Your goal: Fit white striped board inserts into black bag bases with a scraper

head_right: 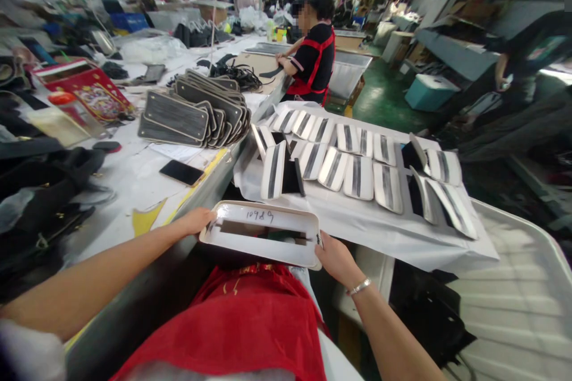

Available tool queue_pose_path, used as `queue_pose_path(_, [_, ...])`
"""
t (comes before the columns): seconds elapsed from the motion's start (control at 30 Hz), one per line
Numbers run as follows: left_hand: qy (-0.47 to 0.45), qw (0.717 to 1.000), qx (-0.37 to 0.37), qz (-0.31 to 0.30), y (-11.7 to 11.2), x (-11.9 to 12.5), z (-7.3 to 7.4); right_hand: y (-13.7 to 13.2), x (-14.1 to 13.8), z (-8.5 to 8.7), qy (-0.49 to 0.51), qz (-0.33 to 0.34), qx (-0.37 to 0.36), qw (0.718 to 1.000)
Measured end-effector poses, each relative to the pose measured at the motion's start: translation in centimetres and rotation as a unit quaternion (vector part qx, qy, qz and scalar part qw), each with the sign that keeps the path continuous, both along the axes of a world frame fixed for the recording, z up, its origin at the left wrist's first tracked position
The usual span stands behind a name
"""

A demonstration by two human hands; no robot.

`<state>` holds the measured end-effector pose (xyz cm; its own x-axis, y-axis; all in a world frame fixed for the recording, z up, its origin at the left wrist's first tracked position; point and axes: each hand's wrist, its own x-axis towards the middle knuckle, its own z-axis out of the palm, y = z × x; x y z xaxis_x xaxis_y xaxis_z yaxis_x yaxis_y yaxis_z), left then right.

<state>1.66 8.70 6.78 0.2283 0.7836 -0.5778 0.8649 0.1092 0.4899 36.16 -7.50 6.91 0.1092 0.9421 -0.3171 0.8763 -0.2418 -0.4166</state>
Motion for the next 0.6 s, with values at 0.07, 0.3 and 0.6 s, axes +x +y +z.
queue_pose_path(0.07, [0.028,0.997,0.045,-0.047,-0.2,-0.2,-0.1,-0.1,0.1,0.0,0.004,0.003,0.006,1.000])
queue_pose_path(0.3, [0.086,0.968,0.195,-0.130,-2.1,-0.5,-0.1,0.1,0.7,-0.2,-0.017,-0.001,-0.004,1.000])
queue_pose_path(0.6, [0.050,0.981,0.142,-0.119,-0.8,-1.3,-0.7,1.4,0.9,0.3,0.010,0.009,-0.003,1.000])
